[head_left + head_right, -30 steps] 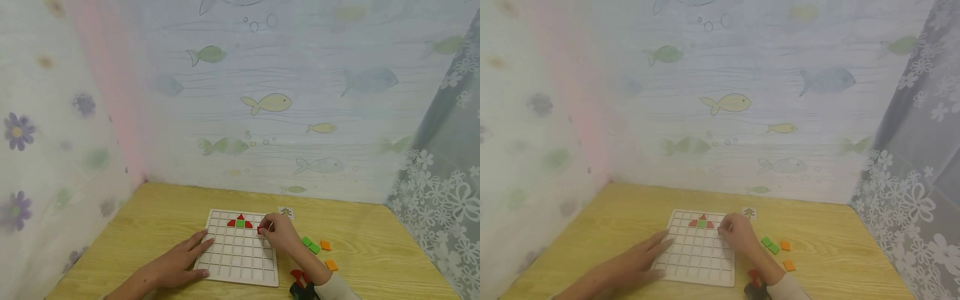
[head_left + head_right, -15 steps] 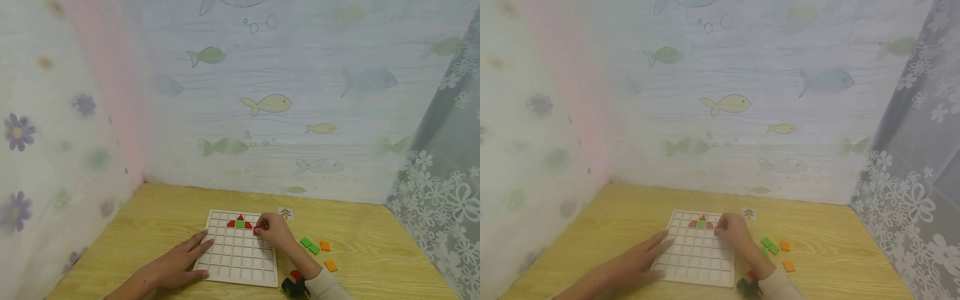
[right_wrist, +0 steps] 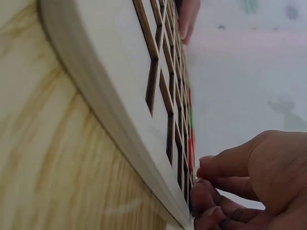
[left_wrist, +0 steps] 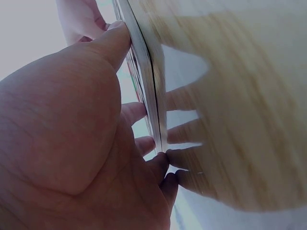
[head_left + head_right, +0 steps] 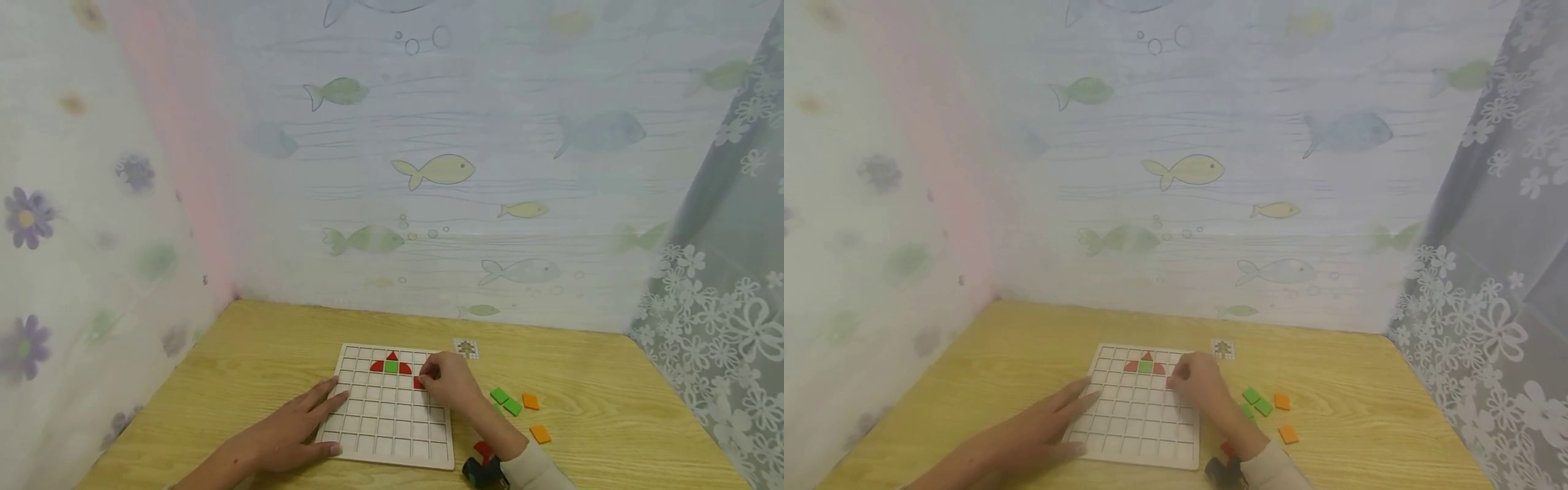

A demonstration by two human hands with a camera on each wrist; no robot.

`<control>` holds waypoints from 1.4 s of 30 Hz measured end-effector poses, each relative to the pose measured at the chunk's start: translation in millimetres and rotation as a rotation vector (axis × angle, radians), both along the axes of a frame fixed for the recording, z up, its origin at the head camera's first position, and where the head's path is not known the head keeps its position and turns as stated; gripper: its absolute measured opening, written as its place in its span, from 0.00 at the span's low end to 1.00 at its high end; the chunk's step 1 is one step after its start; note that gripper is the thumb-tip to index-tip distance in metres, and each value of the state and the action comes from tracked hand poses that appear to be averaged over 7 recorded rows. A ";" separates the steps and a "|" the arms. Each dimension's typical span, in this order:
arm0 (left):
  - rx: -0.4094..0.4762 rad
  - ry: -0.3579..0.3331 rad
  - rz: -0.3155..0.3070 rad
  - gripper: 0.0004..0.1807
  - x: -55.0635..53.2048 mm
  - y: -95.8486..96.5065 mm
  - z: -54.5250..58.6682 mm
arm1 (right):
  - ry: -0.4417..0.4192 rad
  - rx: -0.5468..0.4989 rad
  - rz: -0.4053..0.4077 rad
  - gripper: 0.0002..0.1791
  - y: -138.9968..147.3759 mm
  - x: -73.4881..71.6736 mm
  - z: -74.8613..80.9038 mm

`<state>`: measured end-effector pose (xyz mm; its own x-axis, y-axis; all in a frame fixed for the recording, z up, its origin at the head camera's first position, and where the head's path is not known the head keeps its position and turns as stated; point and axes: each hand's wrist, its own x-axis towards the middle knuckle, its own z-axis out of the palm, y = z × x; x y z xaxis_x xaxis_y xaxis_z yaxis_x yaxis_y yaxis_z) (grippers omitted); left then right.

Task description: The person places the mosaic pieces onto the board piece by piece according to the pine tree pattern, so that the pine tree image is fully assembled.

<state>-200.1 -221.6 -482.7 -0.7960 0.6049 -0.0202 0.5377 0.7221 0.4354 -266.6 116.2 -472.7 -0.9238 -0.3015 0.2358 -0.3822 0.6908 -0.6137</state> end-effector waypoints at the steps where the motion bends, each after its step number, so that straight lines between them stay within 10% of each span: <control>1: 0.000 0.000 -0.001 0.48 0.0 0.0 -0.1 | 0.004 0.003 -0.011 0.06 1.1 1.6 1.3; 11: -0.009 -0.001 0.009 0.48 -0.9 0.3 -1.3 | 0.062 0.037 -0.111 0.08 29.1 12.1 5.4; 21: -0.013 0.008 -0.002 0.48 0.1 0.5 2.1 | 0.107 0.084 -0.048 0.08 59.6 29.7 12.9; 42: -0.011 -0.006 0.006 0.48 1.3 0.7 -0.4 | -0.179 0.156 0.177 0.03 106.8 82.5 15.3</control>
<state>-198.7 -220.9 -483.1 -0.7993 0.6001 -0.0320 0.5307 0.7299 0.4308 -184.1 223.0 -457.4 -0.8762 -0.4818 0.0123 -0.4008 0.7143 -0.5736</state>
